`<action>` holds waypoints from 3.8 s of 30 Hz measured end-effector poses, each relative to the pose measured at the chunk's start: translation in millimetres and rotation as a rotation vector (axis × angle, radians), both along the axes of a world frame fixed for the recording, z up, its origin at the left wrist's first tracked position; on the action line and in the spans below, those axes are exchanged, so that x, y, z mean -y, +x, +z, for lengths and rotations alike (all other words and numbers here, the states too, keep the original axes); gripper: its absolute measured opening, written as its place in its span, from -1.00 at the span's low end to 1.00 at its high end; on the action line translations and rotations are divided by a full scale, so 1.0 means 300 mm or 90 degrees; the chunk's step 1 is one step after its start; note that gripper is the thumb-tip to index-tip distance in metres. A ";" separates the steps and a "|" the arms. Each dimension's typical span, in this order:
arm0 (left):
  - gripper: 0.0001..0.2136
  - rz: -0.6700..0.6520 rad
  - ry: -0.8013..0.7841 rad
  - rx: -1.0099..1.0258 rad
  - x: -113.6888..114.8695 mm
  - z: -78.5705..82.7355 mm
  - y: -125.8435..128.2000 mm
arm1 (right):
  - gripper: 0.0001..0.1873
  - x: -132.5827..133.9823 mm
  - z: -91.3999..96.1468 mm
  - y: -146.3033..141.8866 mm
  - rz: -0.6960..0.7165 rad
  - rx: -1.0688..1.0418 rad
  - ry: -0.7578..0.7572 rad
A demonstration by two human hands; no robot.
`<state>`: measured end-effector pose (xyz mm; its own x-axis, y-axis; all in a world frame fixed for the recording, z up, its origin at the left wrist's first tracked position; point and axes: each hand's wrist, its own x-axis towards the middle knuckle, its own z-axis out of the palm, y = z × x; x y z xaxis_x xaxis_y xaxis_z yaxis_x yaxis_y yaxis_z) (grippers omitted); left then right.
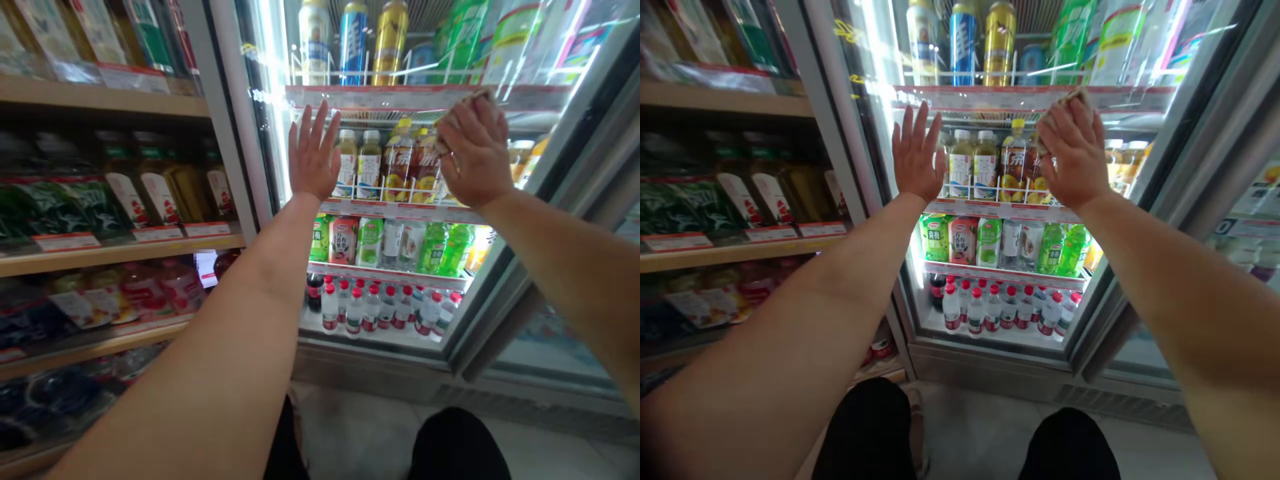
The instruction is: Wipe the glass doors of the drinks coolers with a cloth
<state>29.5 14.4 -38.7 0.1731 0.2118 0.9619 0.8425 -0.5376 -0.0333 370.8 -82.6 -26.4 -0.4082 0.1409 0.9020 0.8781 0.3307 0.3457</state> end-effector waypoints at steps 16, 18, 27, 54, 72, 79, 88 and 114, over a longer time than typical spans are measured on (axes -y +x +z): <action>-0.36 -0.025 0.021 0.004 -0.017 -0.004 -0.001 | -0.48 0.001 0.029 -0.061 0.008 0.049 -0.029; -0.33 -0.067 0.016 0.012 -0.015 -0.003 -0.003 | -0.48 -0.004 0.023 -0.069 0.003 0.074 -0.022; -0.33 0.005 0.022 -0.015 0.004 0.000 -0.003 | -0.46 0.003 0.066 -0.093 -0.031 0.018 0.018; -0.35 -0.015 0.033 -0.008 -0.009 -0.005 -0.004 | -0.54 -0.008 -0.014 -0.171 0.035 0.248 -0.175; -0.32 -0.051 0.025 -0.010 0.029 -0.005 -0.015 | -0.50 0.021 0.073 -0.054 -0.010 0.137 -0.009; -0.36 -0.046 0.037 -0.009 0.034 -0.006 -0.014 | -0.52 0.008 0.114 -0.033 -0.022 0.159 -0.007; -0.32 0.004 0.035 -0.014 0.034 -0.007 -0.007 | -0.55 0.000 0.049 -0.057 0.030 0.205 -0.054; -0.37 -0.095 0.021 0.019 0.047 -0.005 -0.009 | -0.57 -0.010 0.005 -0.096 0.079 0.176 -0.037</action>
